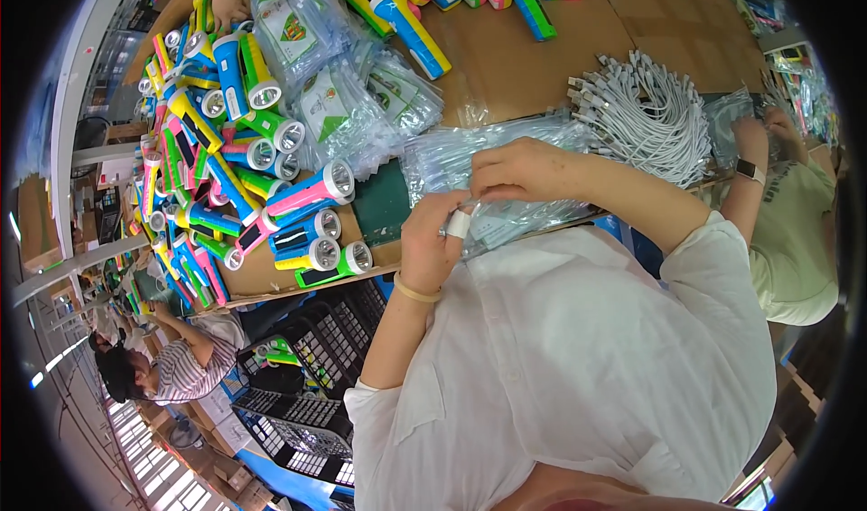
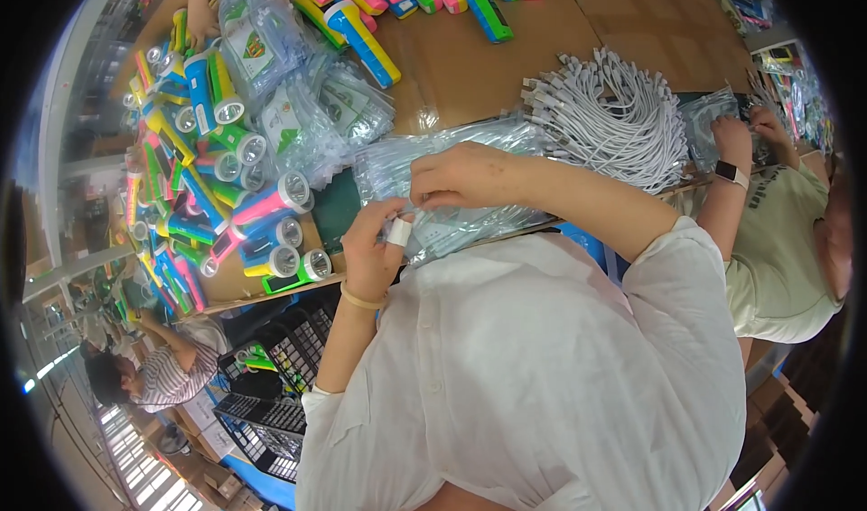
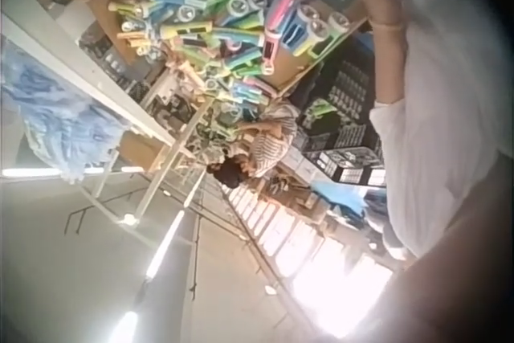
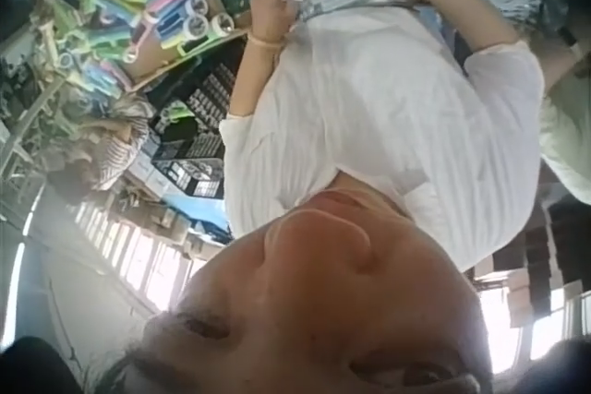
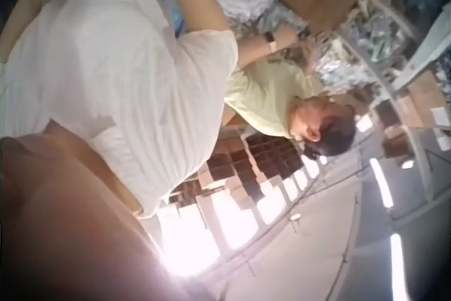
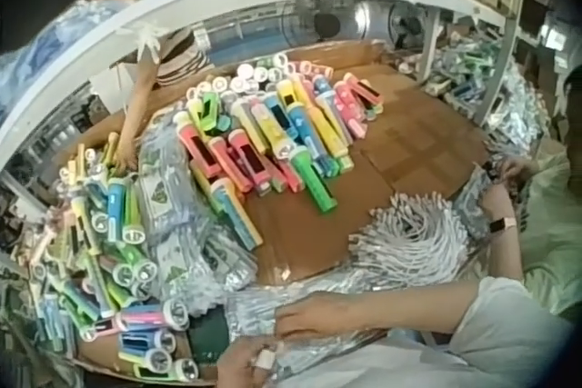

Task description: Packaging flashlights and USB cables into plastic bags at a factory workbench.

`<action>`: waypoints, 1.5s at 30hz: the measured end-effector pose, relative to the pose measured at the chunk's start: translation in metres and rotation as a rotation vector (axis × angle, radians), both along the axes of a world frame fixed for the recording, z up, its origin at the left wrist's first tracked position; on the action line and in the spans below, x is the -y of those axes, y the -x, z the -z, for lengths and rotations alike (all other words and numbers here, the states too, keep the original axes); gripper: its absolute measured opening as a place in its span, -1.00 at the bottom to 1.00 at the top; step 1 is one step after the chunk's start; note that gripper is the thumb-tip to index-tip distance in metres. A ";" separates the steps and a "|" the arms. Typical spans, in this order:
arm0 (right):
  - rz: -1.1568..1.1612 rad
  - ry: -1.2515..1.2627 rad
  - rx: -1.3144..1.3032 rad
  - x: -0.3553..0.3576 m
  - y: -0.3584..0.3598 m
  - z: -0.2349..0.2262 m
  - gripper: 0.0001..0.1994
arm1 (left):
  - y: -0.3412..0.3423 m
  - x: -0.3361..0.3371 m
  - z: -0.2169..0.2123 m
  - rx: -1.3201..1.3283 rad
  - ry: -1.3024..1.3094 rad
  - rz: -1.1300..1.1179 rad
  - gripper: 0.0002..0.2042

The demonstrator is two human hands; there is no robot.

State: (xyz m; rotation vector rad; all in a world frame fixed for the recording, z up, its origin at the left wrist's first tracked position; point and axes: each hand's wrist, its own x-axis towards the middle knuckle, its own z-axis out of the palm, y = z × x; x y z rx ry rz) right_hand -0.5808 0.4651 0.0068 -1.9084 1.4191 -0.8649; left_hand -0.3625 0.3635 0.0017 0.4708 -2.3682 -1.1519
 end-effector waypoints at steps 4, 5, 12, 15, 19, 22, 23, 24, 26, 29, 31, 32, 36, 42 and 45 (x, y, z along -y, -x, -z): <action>-0.045 -0.116 -0.175 -0.013 0.040 -0.001 -0.83 | -0.002 0.006 0.001 0.009 0.056 0.056 -0.80; -0.040 -0.194 -0.163 -0.015 0.059 -0.004 -0.79 | -0.006 0.007 0.002 0.005 0.058 0.061 -0.80; 0.953 -0.084 -0.032 0.032 0.209 0.041 -0.35 | 0.015 0.004 -0.012 -0.034 0.381 0.276 -0.80; 1.070 -0.262 0.017 0.060 0.233 0.056 -0.22 | 0.031 -0.009 -0.017 -0.088 0.353 0.483 -0.70; 0.917 -0.316 0.463 0.059 0.213 0.049 -0.25 | 0.032 -0.008 -0.012 -0.094 0.250 0.528 -0.75; 0.720 -0.281 0.475 0.034 0.145 -0.016 -0.32 | 0.025 -0.004 -0.008 -0.093 0.149 0.447 -0.78; 0.656 -0.288 0.549 0.023 0.119 -0.031 -0.36 | 0.024 -0.004 -0.006 -0.101 0.115 0.421 -0.78; 0.592 -0.291 0.620 0.014 0.098 -0.042 -0.40 | 0.023 -0.004 -0.004 -0.101 0.093 0.414 -0.80; 0.293 -0.200 0.837 -0.001 0.068 -0.041 -0.56 | 0.024 -0.004 0.001 -0.130 0.092 0.403 -0.80; 0.244 -0.233 0.330 -0.017 0.037 -0.044 -0.56 | 0.024 -0.006 0.002 -0.194 0.092 0.344 -0.79; 0.207 -0.330 0.209 -0.021 0.028 -0.041 -0.56 | 0.024 -0.006 -0.001 -0.236 0.094 0.275 -0.79; 0.209 -0.330 0.209 -0.024 0.027 -0.042 -0.56 | 0.023 -0.007 -0.001 -0.237 0.094 0.277 -0.79; 0.119 -0.335 -0.178 -0.033 0.032 -0.065 -0.60 | 0.012 -0.004 -0.002 -0.244 0.035 0.109 -0.85; 0.109 -0.108 -0.619 -0.048 0.009 -0.047 -0.77 | 0.015 0.001 -0.001 -0.282 -0.085 0.242 -0.85; 0.079 -0.234 -0.818 -0.044 -0.017 -0.035 -0.78 | 0.023 0.006 0.003 -0.269 -0.037 0.278 -0.84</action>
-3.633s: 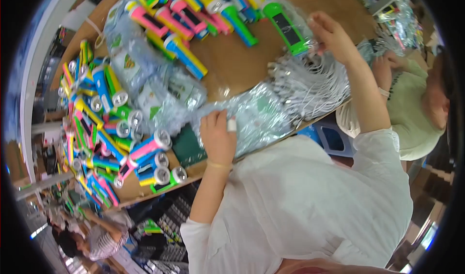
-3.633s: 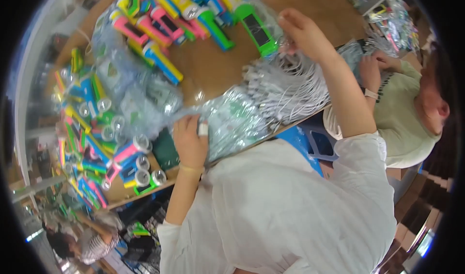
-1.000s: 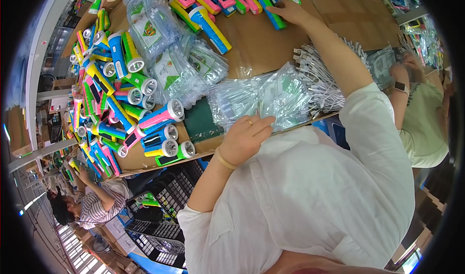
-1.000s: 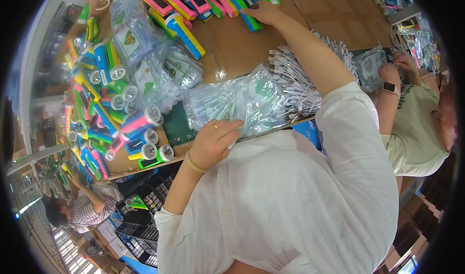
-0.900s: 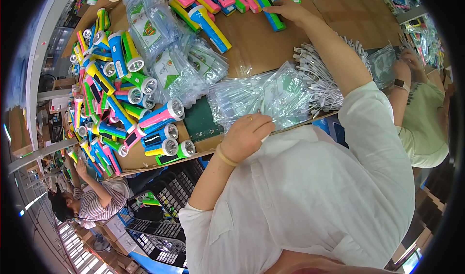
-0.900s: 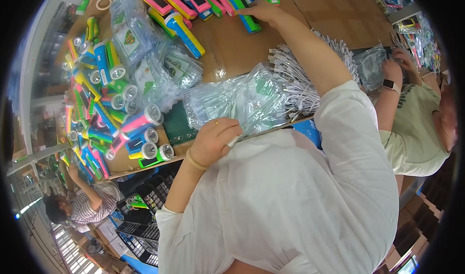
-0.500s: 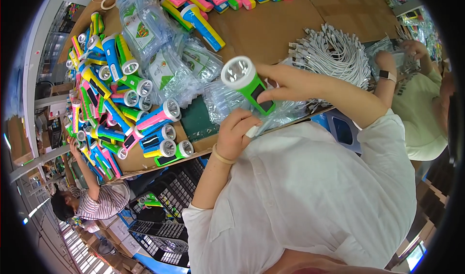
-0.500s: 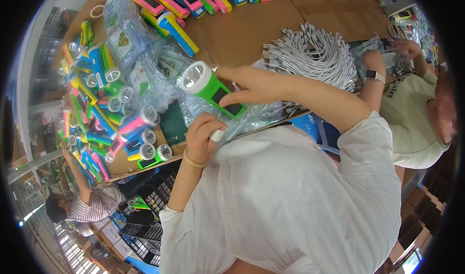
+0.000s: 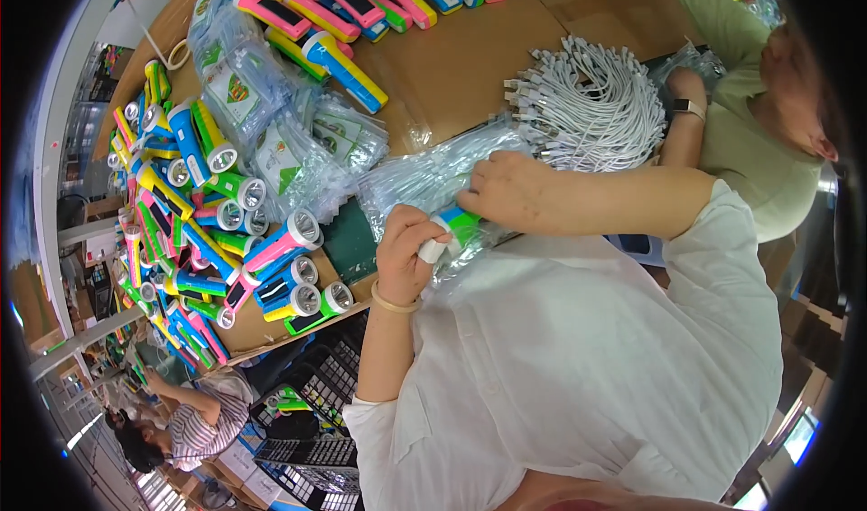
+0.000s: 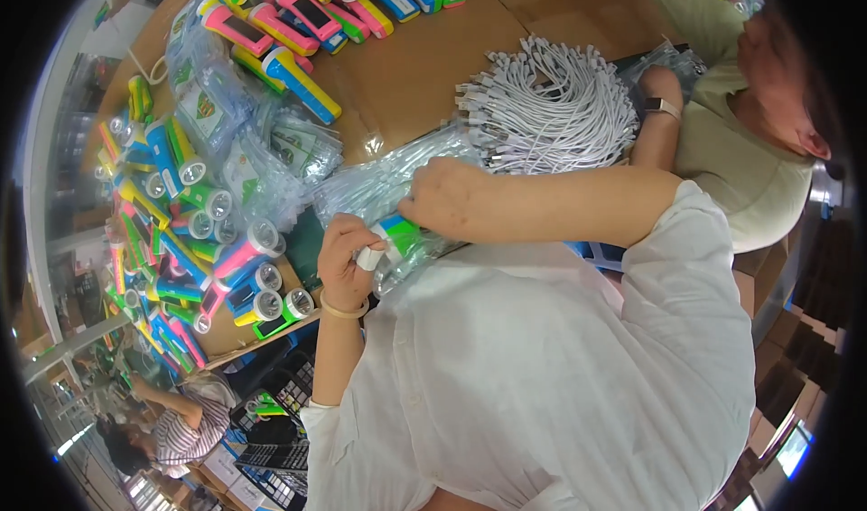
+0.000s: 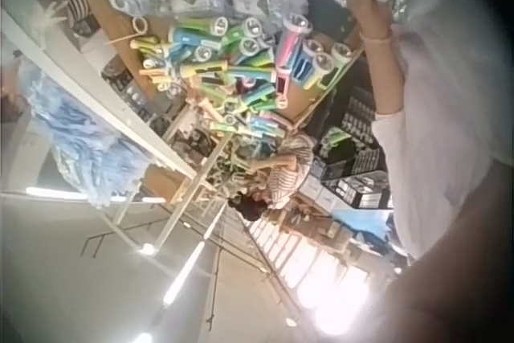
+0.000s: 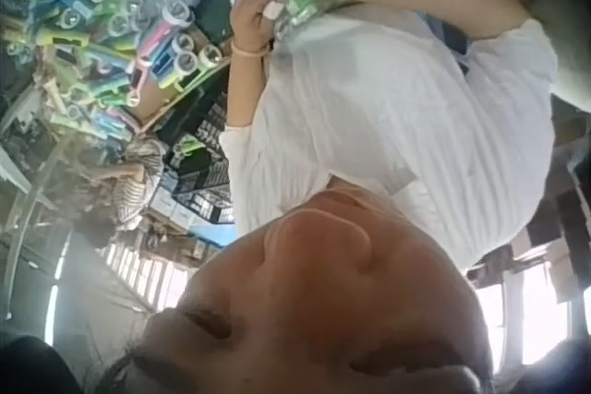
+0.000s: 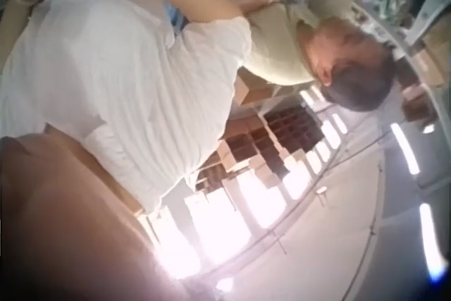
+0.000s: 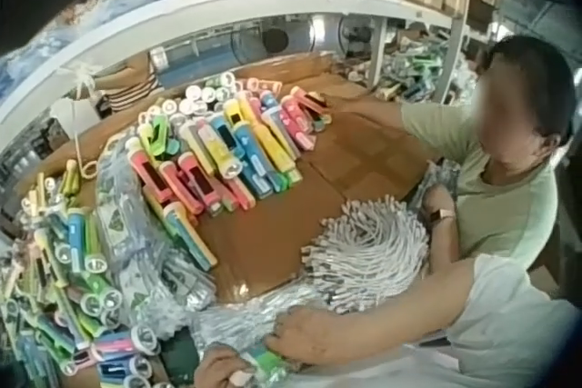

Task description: Packaging flashlights and USB cables into plastic bags at a factory workbench.

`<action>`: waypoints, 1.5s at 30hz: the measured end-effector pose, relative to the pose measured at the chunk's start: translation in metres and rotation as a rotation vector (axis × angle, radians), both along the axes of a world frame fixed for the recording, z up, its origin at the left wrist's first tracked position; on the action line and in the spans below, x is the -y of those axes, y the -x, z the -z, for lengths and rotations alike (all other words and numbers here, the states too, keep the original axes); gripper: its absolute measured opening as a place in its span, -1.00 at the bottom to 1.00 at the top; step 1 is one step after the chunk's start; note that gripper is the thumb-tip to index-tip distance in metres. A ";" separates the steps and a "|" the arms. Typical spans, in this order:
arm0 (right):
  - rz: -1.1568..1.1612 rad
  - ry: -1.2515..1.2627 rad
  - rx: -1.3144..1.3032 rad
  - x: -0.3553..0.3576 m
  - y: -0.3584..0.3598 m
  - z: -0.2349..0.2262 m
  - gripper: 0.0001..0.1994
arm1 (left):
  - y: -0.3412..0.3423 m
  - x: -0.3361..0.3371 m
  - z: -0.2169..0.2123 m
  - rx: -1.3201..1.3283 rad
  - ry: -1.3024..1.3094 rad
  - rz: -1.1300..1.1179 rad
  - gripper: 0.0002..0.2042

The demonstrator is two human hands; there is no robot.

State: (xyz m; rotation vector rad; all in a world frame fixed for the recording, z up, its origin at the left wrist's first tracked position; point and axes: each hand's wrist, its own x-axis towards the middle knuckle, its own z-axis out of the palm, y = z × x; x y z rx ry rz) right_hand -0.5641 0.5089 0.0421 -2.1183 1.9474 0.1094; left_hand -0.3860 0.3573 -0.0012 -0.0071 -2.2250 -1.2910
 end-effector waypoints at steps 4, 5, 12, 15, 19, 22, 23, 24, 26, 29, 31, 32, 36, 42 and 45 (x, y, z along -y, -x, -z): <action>-0.018 0.140 0.003 -0.016 -0.017 0.011 -0.66 | 0.001 0.003 0.004 -0.012 0.057 0.027 -0.82; -0.007 0.137 -0.002 -0.019 -0.009 0.011 -0.66 | 0.000 0.005 0.004 0.000 0.077 -0.011 -0.82; 0.732 0.204 -0.167 -0.071 0.122 -0.003 -0.79 | -0.008 0.007 0.012 0.034 0.103 -0.095 -0.84; 0.762 0.208 -0.197 -0.099 0.152 0.010 -0.85 | -0.004 0.006 0.011 0.027 0.105 -0.067 -0.83; 0.864 0.273 0.326 -0.102 0.161 -0.015 -0.81 | -0.003 0.005 0.009 0.034 0.112 -0.067 -0.83; 0.858 0.678 0.571 -0.096 0.160 -0.064 -0.72 | -0.007 0.004 0.010 0.035 0.127 -0.076 -0.83; 0.965 0.694 0.599 -0.090 0.157 -0.074 -0.73 | -0.007 0.004 0.010 0.033 0.137 -0.084 -0.83; 0.965 0.695 0.601 -0.090 0.156 -0.075 -0.73 | -0.007 0.004 0.010 0.035 0.139 -0.084 -0.83; 0.808 0.845 0.864 -0.082 0.156 -0.080 -0.70 | -0.007 0.004 0.011 0.041 0.162 -0.117 -0.83; 0.702 0.919 1.085 -0.069 0.132 -0.087 -0.64 | -0.007 0.004 0.008 0.047 0.167 -0.123 -0.82; 0.656 0.842 1.406 -0.057 0.114 -0.085 -0.66 | -0.007 0.003 0.007 0.043 0.170 -0.122 -0.80; 0.607 0.788 1.565 -0.049 0.105 -0.084 -0.67 | -0.006 0.002 0.008 0.028 0.166 -0.120 -0.79; 0.652 0.546 1.604 -0.032 0.074 -0.057 -0.64 | -0.008 0.003 0.007 0.043 0.132 -0.118 -0.78; 0.658 0.236 1.249 -0.033 0.065 -0.034 -0.64 | -0.014 0.001 0.009 0.027 0.135 -0.129 -0.78; 0.397 0.150 1.073 -0.027 0.057 -0.044 -0.65 | -0.021 -0.001 0.006 0.052 0.110 -0.130 -0.79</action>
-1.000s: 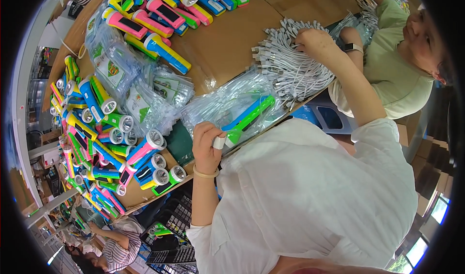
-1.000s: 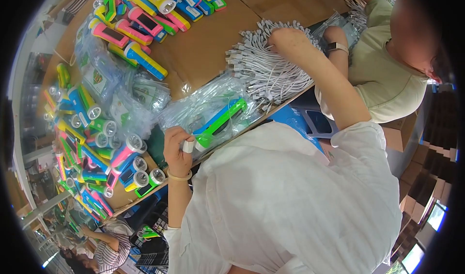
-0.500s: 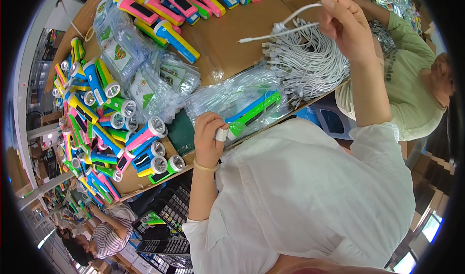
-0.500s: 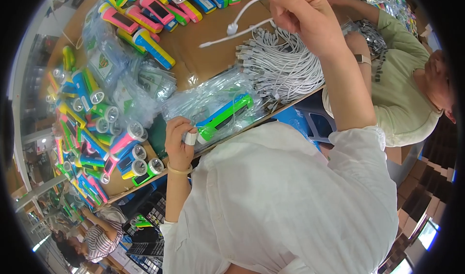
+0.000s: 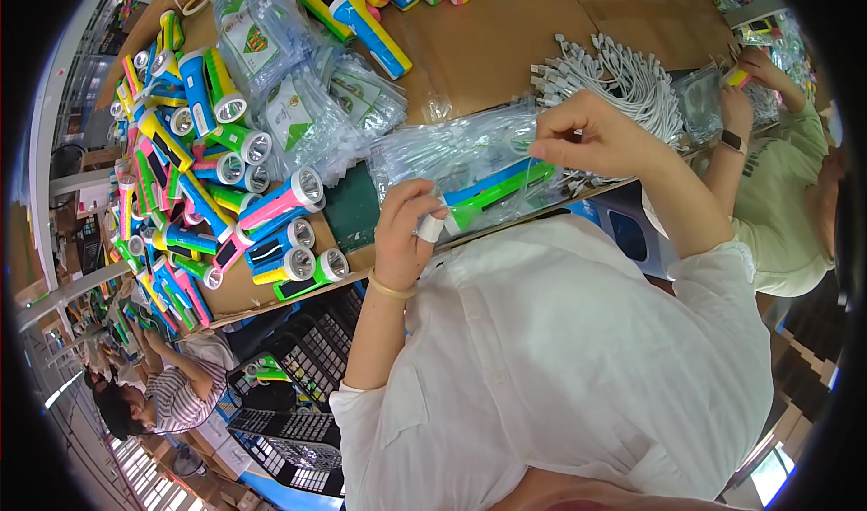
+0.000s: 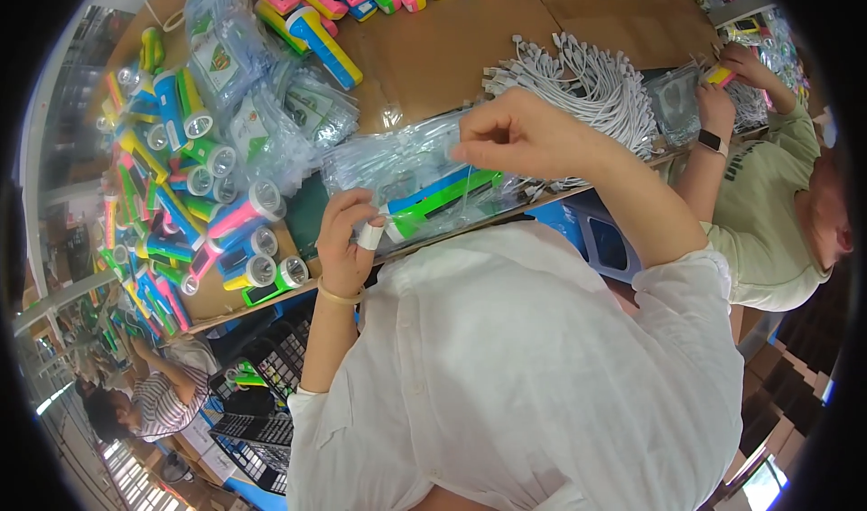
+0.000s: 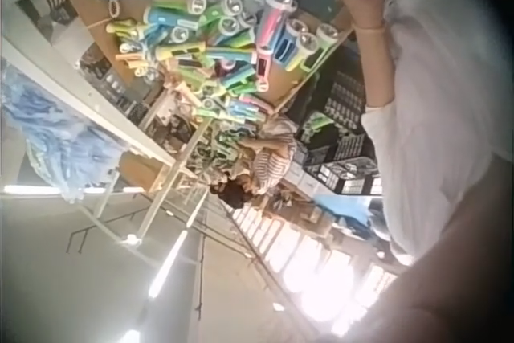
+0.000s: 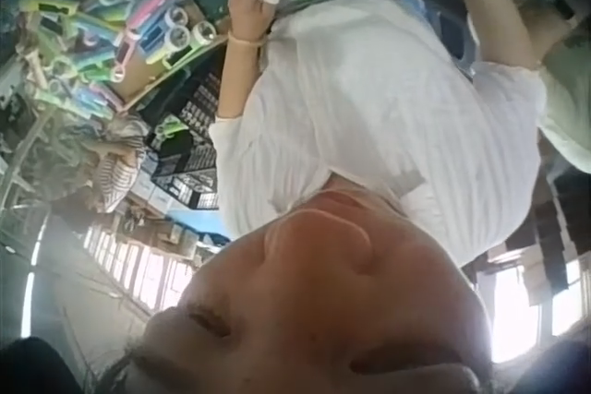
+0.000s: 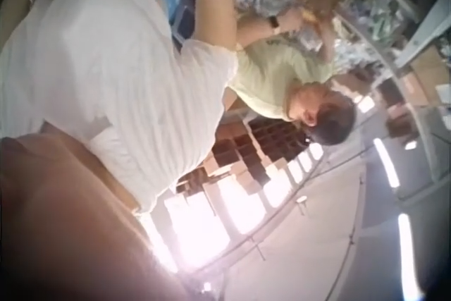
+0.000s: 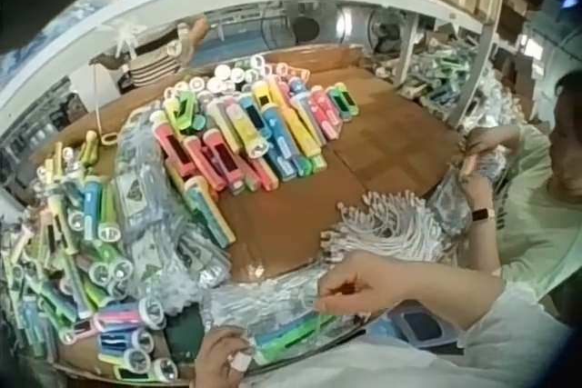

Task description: Packaging flashlights and USB cables into plastic bags at a factory workbench.

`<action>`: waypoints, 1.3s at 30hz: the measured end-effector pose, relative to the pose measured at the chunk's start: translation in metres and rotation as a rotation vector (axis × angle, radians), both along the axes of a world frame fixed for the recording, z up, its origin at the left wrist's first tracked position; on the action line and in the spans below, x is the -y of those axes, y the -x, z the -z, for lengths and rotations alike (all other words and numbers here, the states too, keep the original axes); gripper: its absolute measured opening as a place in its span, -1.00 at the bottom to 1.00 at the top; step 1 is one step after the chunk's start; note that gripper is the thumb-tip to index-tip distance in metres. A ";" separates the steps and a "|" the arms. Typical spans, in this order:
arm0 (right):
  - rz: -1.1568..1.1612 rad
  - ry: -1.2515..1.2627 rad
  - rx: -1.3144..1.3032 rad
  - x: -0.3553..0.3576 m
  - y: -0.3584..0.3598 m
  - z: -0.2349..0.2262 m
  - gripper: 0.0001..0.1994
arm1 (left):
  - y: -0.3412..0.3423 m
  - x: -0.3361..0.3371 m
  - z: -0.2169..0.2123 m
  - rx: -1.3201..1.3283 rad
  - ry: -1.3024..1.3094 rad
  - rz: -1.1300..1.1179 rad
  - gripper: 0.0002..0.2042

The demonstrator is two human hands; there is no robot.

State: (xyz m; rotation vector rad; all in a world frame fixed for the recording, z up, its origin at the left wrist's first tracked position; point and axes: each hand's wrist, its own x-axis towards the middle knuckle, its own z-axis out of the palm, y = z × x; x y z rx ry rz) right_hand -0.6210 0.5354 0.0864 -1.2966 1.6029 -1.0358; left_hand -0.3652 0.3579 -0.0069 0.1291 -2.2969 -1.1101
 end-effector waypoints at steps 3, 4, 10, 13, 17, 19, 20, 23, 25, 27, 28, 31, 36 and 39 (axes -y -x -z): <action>-0.089 0.022 -0.051 0.012 -0.013 -0.003 -0.67 | -0.005 -0.011 -0.005 0.053 -0.364 -0.252 -0.78; -0.142 0.041 -0.078 0.014 -0.015 -0.003 -0.69 | -0.010 -0.009 -0.001 0.053 -0.363 -0.258 -0.78; -0.156 -0.051 -0.439 0.028 -0.021 0.004 -0.70 | -0.019 -0.007 -0.009 0.192 -0.242 -0.301 -0.81; -0.198 -0.089 -0.515 0.042 -0.030 0.008 -0.74 | -0.016 -0.012 -0.014 0.096 -0.140 -0.249 -0.82; -0.178 0.158 -0.297 0.059 -0.047 0.035 -0.82 | -0.009 -0.020 -0.022 0.049 -0.101 -0.219 -0.79; -0.235 0.063 -0.146 0.062 -0.049 0.026 -0.77 | -0.009 -0.024 -0.028 0.062 -0.198 -0.274 -0.86; -0.285 -0.036 0.005 0.064 -0.050 0.022 -0.71 | -0.009 -0.024 -0.027 0.063 -0.196 -0.282 -0.86; -0.347 -0.024 -0.104 0.071 -0.056 0.020 -0.75 | -0.008 -0.023 -0.025 0.021 -0.205 -0.279 -0.87; -0.302 0.074 -0.141 0.073 -0.060 0.036 -0.78 | -0.008 -0.023 -0.023 -0.014 -0.182 -0.283 -0.87; -0.252 0.169 -0.177 0.071 -0.061 0.042 -0.81 | -0.010 -0.022 -0.018 -0.022 -0.211 -0.279 -0.87; -0.258 0.167 -0.213 0.069 -0.063 0.042 -0.83 | -0.012 -0.022 -0.016 -0.028 -0.239 -0.281 -0.87; -0.269 0.181 -0.261 0.064 -0.064 0.043 -0.86 | -0.011 -0.021 -0.019 -0.036 -0.183 -0.256 -0.88; -0.211 0.196 -0.463 0.034 -0.035 0.040 -0.89 | -0.033 -0.022 0.003 -0.037 -0.519 -0.338 -0.85; -0.149 0.155 -0.511 0.011 -0.014 0.039 -0.90 | -0.038 -0.020 0.008 -0.055 -0.700 -0.298 -0.90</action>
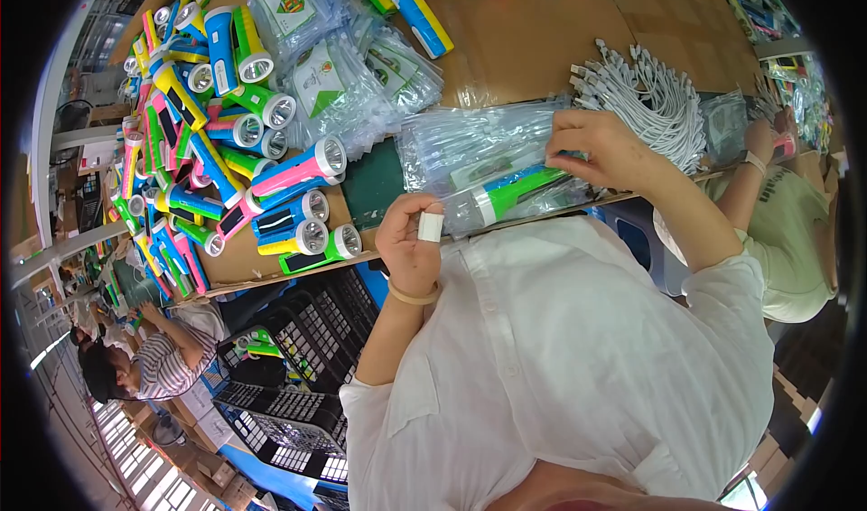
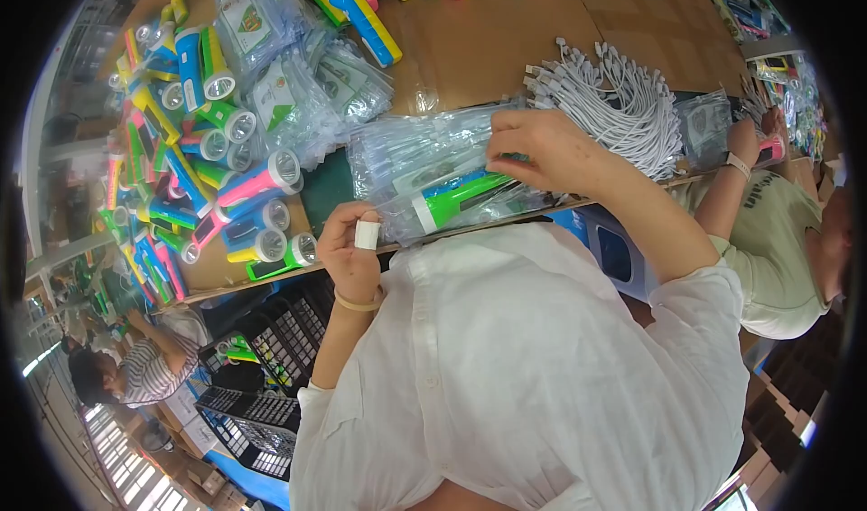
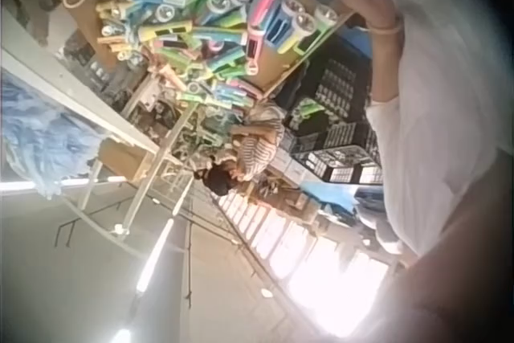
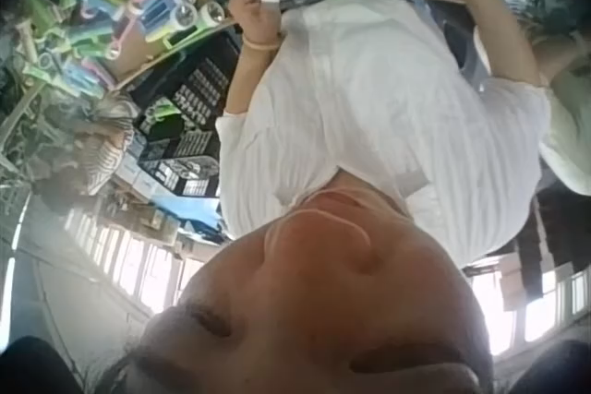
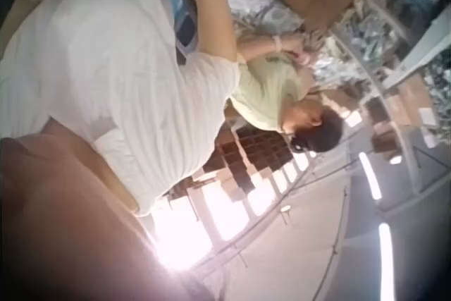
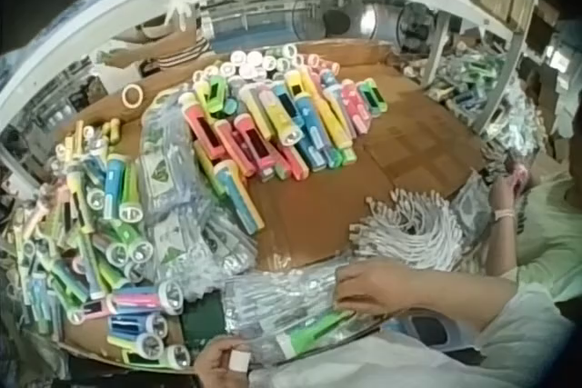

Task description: Packaging flashlights and USB cables into plastic bags at a factory workbench.

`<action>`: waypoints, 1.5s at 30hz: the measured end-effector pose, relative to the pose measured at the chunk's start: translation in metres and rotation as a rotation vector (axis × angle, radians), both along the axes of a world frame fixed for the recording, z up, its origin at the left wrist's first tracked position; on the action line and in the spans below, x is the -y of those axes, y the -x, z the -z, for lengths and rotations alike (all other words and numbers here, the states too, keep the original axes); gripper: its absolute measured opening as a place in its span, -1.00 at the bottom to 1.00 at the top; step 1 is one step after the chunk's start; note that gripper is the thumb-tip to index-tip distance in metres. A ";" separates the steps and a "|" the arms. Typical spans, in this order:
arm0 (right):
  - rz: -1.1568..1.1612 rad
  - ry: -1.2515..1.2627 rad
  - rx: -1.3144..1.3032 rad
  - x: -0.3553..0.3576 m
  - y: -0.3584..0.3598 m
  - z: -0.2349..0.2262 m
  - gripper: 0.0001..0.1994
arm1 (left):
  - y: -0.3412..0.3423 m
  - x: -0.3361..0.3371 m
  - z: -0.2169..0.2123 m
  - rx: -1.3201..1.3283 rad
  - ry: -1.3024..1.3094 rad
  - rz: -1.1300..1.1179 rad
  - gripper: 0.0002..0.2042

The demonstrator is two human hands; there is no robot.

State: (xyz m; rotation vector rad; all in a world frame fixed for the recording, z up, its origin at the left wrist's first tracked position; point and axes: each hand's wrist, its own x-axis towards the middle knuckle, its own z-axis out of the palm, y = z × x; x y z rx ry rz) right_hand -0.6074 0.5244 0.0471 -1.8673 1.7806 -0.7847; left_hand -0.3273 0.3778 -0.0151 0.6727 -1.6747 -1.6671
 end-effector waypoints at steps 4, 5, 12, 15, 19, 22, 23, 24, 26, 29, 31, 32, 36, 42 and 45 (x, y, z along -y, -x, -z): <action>0.002 0.058 -0.100 -0.002 -0.001 0.005 -0.87 | 0.014 0.018 -0.001 0.030 -0.201 0.243 -0.69; -0.052 0.127 -0.163 0.000 -0.001 0.007 -0.85 | 0.017 0.023 0.001 0.095 -0.179 0.299 -0.48; 0.472 0.236 0.297 -0.033 0.019 -0.010 -0.92 | 0.037 0.021 0.005 0.309 -0.104 0.229 -0.73; 0.670 0.361 0.327 -0.036 0.055 -0.035 -0.86 | 0.052 0.014 0.005 0.380 0.123 0.216 -0.79; 0.674 0.273 0.365 -0.039 0.080 -0.055 -0.85 | 0.083 0.014 -0.013 0.413 0.613 0.244 -0.77; 0.825 0.152 0.394 -0.033 0.108 -0.045 -0.83 | 0.109 0.010 -0.002 0.385 0.946 0.273 -0.75; 0.849 0.144 0.408 -0.037 0.126 -0.038 -0.82 | 0.111 0.008 0.004 0.396 0.981 0.283 -0.76; 0.882 0.152 0.437 -0.041 0.148 -0.035 -0.81 | 0.110 0.007 0.009 0.392 0.997 0.298 -0.78; 1.000 0.201 0.416 -0.058 0.197 -0.037 -0.80 | 0.108 0.003 0.009 0.364 1.006 0.302 -0.82; 1.238 0.154 -0.299 -0.152 0.378 -0.041 -0.77 | 0.116 0.002 0.005 0.288 0.958 0.366 -0.86; 1.576 0.805 0.406 -0.154 0.405 -0.119 -0.66 | 0.116 -0.002 0.006 0.323 0.836 0.367 -0.88; 1.548 0.897 0.252 -0.172 0.427 -0.136 -0.56 | 0.119 -0.003 0.005 0.310 0.847 0.370 -0.88; 1.370 1.082 -0.498 -0.172 0.490 -0.110 -0.42 | 0.126 -0.005 0.003 0.311 0.796 0.398 -0.83; 0.868 0.313 0.194 -0.010 0.217 -0.046 -0.59 | 0.124 -0.018 0.008 0.398 0.762 0.359 -0.80; 0.488 0.275 0.286 0.009 0.126 -0.005 -0.71 | 0.129 -0.010 0.003 0.395 0.825 0.458 -0.75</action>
